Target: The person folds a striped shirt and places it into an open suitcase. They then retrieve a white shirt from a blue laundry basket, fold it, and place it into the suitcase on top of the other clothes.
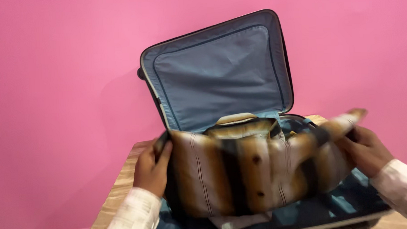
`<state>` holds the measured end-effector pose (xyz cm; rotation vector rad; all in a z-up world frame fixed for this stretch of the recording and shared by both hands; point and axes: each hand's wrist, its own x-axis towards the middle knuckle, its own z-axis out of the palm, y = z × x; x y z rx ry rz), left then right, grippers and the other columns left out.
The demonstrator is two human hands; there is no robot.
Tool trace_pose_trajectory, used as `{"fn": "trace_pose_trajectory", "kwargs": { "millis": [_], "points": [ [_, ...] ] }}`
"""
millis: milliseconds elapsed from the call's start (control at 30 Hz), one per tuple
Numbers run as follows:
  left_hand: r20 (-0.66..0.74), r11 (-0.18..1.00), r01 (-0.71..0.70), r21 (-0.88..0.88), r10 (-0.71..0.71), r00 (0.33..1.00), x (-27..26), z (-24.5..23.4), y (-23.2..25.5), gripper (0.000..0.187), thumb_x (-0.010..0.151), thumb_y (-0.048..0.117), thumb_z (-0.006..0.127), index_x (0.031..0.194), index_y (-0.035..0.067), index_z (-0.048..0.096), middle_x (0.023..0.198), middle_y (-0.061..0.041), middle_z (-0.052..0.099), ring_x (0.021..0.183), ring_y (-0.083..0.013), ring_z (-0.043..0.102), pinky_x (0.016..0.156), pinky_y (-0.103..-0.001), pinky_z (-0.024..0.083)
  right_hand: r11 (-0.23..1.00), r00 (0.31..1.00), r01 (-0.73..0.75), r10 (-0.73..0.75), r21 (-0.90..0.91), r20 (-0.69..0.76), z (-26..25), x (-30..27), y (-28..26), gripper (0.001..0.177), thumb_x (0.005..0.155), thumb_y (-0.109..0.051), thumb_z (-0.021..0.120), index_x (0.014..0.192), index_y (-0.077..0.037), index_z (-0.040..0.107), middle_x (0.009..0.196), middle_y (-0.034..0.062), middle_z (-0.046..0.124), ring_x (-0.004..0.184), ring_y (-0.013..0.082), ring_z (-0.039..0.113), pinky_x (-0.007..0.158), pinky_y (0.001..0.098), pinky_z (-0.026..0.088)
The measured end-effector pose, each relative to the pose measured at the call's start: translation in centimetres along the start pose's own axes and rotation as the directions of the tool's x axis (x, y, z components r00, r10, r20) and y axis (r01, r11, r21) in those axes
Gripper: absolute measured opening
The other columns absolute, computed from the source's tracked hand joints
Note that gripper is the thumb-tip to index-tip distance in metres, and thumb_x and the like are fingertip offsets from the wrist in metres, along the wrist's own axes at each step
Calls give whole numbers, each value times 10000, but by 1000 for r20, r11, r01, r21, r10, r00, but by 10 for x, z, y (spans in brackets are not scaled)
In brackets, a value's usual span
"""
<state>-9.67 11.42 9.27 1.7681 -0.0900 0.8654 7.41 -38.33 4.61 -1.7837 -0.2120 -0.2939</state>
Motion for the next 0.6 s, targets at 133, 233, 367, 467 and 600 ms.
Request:
{"fn": "trace_pose_trajectory", "kwargs": {
  "millis": [133,233,367,467,600],
  "points": [
    [-98,995,-93,-31,89,991,73,31,-49,398,1006,278,622,1219,-58,629,1176,-169,736,1108,-240,682,964,-339,492,996,999,-49,49,68,4,44,32,-37,412,1004,-304,607,1292,-14,654,1105,133,745,982,235,694,848,394,549],
    [-121,971,150,186,-129,984,118,48,-111,439,988,343,602,1270,14,671,1173,-171,757,1117,-266,703,975,-358,486,991,991,-131,131,-3,-6,66,72,-30,435,993,-328,607,1319,-44,656,1134,148,753,1002,259,706,887,403,545],
    [-82,890,315,328,-305,949,138,71,-185,460,976,356,609,1323,57,657,1262,-177,712,1203,-312,651,1024,-388,461,889,986,-150,166,-432,-1,85,117,20,470,998,-363,639,1367,-72,659,1145,183,757,1020,285,731,944,398,538],
    [-64,823,354,444,-365,929,133,77,-208,459,966,358,596,1351,116,661,1277,-152,704,1214,-313,633,1030,-395,450,948,987,-66,107,-312,116,91,125,38,476,936,-298,651,1361,-84,661,1131,144,789,1012,235,743,934,374,537],
    [42,987,152,51,-154,987,150,75,-212,466,983,344,578,1325,35,650,1243,-135,740,1173,-245,664,1017,-349,456,936,937,-326,339,-135,85,84,133,11,467,981,-318,606,1387,-90,636,1097,195,768,946,279,729,898,415,555]
  ]
}}
